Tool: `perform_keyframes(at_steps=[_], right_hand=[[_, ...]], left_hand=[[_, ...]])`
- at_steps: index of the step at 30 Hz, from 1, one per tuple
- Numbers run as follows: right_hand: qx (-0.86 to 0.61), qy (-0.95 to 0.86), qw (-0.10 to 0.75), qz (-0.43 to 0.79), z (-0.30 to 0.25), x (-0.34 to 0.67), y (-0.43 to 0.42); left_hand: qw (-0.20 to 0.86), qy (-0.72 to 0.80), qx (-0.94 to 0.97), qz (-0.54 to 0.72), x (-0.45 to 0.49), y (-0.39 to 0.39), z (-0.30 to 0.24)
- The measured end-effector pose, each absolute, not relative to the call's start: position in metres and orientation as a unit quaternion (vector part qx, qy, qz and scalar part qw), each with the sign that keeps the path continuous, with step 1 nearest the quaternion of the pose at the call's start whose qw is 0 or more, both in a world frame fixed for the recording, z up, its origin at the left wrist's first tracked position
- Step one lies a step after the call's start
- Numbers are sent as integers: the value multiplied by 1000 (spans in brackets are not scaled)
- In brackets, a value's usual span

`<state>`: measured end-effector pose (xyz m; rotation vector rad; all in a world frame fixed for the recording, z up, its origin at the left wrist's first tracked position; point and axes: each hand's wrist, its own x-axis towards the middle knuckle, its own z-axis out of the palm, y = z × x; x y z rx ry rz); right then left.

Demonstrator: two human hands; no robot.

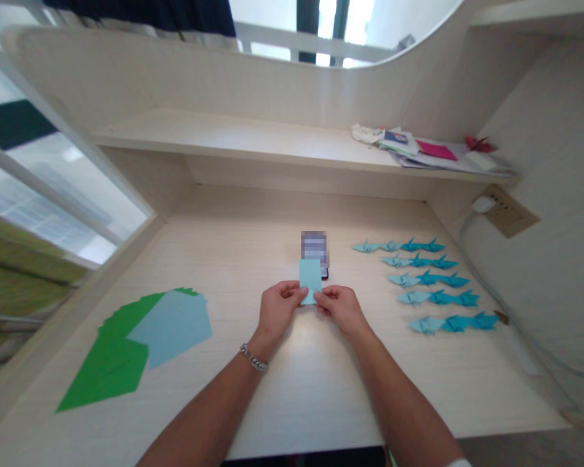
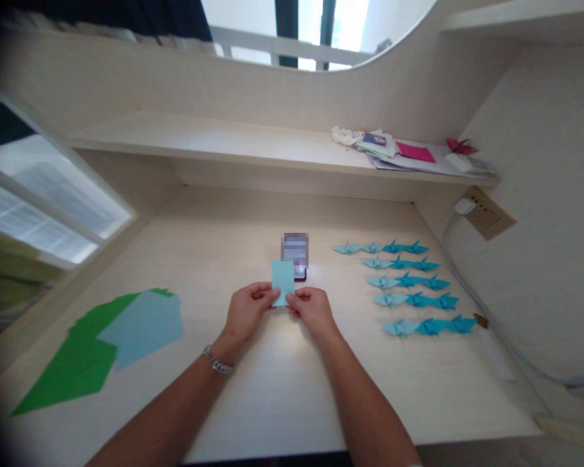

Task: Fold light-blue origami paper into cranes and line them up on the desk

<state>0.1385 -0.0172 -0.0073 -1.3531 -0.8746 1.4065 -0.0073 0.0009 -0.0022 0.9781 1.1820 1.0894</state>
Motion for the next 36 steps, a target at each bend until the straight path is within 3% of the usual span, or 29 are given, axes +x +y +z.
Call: perform_keyframes(at_steps=[9, 21, 29, 33, 36], right_hand=[[-550, -399, 415, 605, 1, 142, -22], [-530, -457, 335, 631, 3, 144, -27], [-530, -455, 327, 636, 6, 149, -28], [-540, -443, 341, 629, 10, 151, -28], [-540, -447, 340, 627, 9, 154, -28]], left_hand=[[686, 412, 393, 453, -6, -4, 0], [614, 490, 342, 516, -17, 9, 0], [581, 486, 294, 583, -28, 21, 3], [622, 459, 360, 522, -26, 15, 7], [593, 480, 462, 452, -23, 9, 8]])
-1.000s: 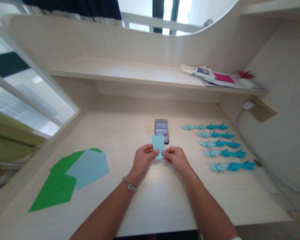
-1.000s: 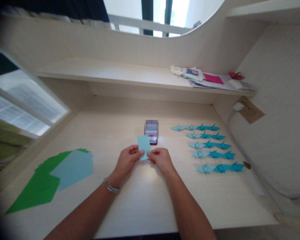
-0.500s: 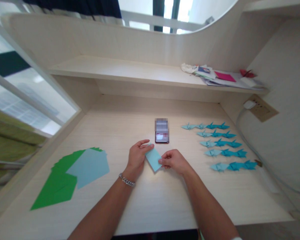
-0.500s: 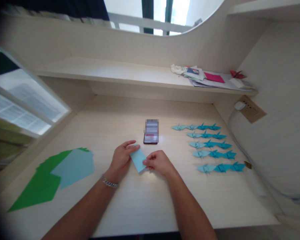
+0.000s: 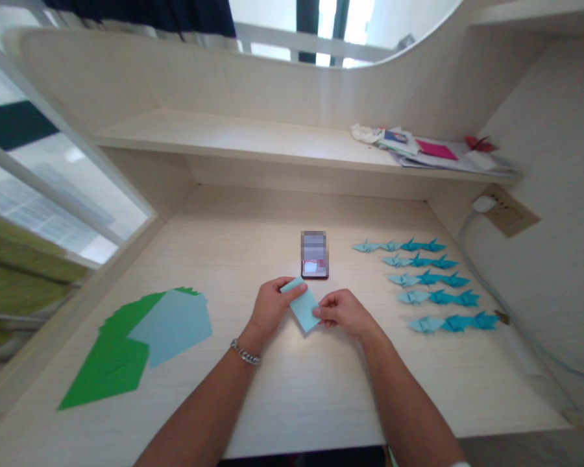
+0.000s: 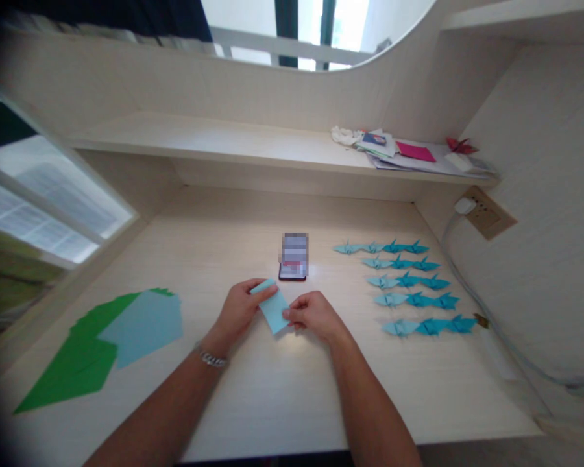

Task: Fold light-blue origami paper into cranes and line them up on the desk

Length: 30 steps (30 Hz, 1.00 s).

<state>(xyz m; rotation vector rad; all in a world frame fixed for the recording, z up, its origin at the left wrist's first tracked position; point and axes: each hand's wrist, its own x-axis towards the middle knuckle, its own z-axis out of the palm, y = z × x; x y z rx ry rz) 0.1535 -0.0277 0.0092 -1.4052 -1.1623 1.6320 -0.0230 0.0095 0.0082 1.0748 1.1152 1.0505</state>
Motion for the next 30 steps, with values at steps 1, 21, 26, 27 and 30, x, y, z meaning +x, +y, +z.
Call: perform_keyframes(at_steps=[1, 21, 26, 27, 30], right_hand=[[-539, -453, 337, 625, 8, 155, -27], [-565, -545, 386, 485, -2, 144, -19], [-582, -534, 388, 475, 0, 147, -18], [-582, -529, 386, 482, 1, 150, -18], [-583, -499, 387, 511, 2, 163, -17]], left_hand=[[576, 492, 481, 441, -22, 8, 8], [530, 505, 560, 387, -11, -1, 3], [541, 525, 491, 436, -14, 5, -3], [547, 528, 466, 454, -17, 8, -4], [568, 520, 390, 504, -24, 15, -4]])
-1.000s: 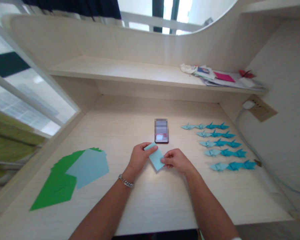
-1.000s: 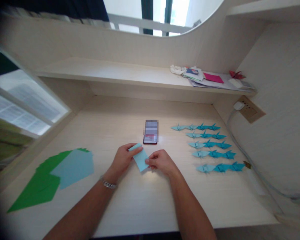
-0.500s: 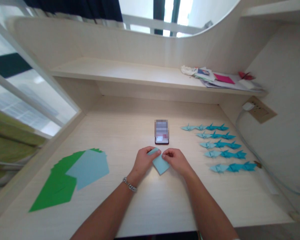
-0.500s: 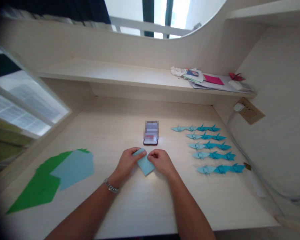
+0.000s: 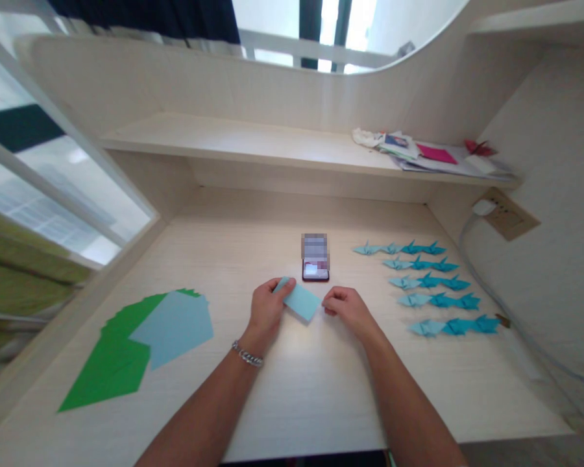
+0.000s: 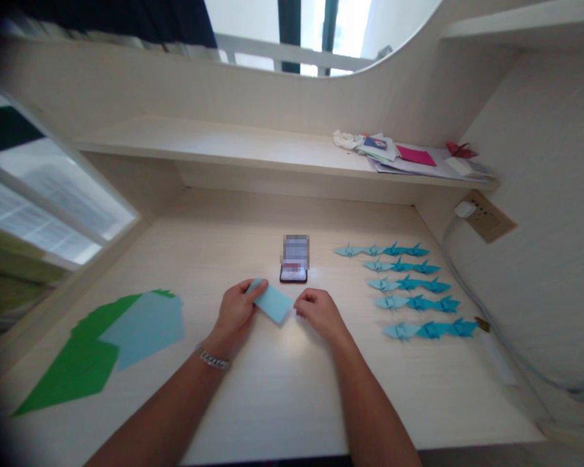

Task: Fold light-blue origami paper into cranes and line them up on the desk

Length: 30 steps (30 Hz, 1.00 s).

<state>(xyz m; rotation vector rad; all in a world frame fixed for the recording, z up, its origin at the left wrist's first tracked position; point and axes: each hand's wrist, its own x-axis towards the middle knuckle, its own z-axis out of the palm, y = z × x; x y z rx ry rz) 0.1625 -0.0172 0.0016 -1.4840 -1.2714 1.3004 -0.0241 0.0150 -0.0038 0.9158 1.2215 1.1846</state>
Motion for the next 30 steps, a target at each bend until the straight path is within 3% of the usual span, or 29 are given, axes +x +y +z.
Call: perform_keyframes(at_steps=[7, 11, 20, 25, 30], right_hand=[[-550, -480, 474, 494, -3, 159, -13], [-559, -487, 477, 472, -11, 156, -11], [-585, -566, 389, 430, 0, 166, -17], [-604, -457, 485, 438, -4, 194, -12], [-597, -508, 431, 447, -2, 184, -15]], left_hand=[[599, 477, 354, 537, -13, 7, -1], [611, 469, 410, 489, -11, 4, 1], [468, 436, 722, 266, -21, 2, 7], [442, 451, 743, 222, -31, 7, 10], [470, 440, 713, 276, -26, 4, 8]])
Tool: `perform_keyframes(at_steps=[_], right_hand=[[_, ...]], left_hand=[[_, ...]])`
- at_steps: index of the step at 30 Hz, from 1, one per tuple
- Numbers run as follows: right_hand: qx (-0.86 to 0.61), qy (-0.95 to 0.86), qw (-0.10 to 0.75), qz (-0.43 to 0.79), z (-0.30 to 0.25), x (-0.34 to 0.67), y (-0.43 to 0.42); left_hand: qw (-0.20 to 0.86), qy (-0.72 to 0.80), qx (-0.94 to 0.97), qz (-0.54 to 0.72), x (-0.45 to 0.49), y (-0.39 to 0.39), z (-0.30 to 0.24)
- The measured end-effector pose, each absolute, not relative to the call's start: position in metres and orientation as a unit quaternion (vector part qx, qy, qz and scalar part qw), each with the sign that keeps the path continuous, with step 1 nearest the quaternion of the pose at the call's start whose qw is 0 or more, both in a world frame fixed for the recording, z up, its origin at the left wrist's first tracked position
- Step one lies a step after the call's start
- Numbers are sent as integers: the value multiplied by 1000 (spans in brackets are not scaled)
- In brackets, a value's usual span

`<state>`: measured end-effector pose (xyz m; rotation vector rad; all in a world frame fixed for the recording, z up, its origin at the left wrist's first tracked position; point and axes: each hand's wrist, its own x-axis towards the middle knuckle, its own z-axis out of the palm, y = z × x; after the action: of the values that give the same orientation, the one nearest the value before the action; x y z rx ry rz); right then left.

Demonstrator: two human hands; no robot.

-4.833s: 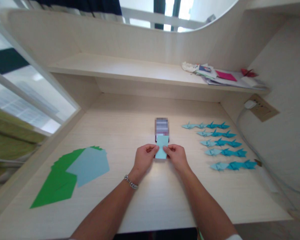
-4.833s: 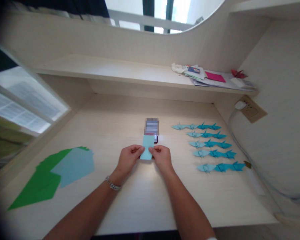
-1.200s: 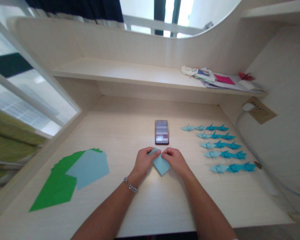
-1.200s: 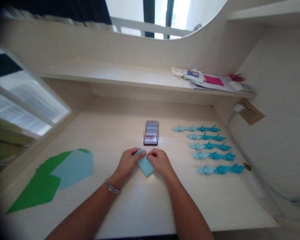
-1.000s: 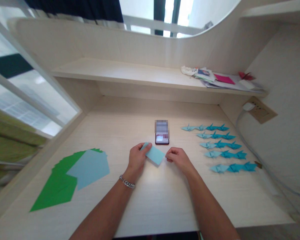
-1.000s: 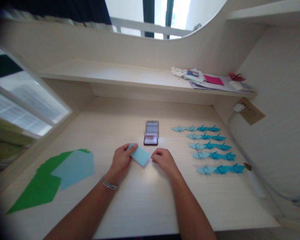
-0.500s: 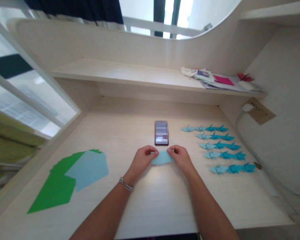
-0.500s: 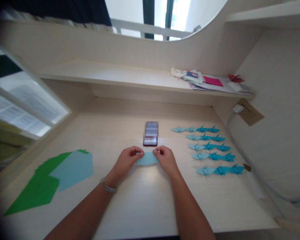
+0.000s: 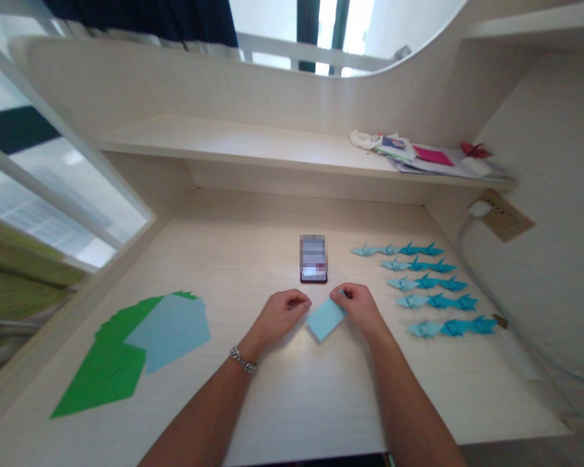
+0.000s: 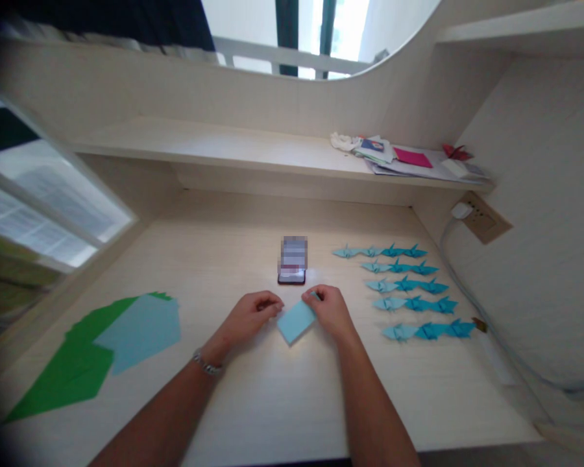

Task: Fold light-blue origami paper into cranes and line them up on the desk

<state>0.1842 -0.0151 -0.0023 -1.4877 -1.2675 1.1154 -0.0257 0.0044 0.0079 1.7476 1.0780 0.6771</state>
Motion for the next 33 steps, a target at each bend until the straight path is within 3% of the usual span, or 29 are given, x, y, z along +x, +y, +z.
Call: perform_keyframes(at_steps=[6, 16, 21, 24, 33], right_hand=[[-584, -538, 408, 452, 0, 158, -18], [-626, -405, 524, 412, -7, 203, -8], [-596, -462, 471, 458, -6, 175, -11], [-564, -492, 450, 486, -7, 157, -13], [-558, -435, 481, 518, -4, 160, -13]], left_hand=[[481, 426, 717, 271, -16, -4, 5], [486, 453, 701, 259, -33, 10, 8], [541, 431, 640, 333, -23, 5, 8], [579, 414, 629, 313, -17, 0, 8], [563, 468, 592, 337, -23, 7, 7]])
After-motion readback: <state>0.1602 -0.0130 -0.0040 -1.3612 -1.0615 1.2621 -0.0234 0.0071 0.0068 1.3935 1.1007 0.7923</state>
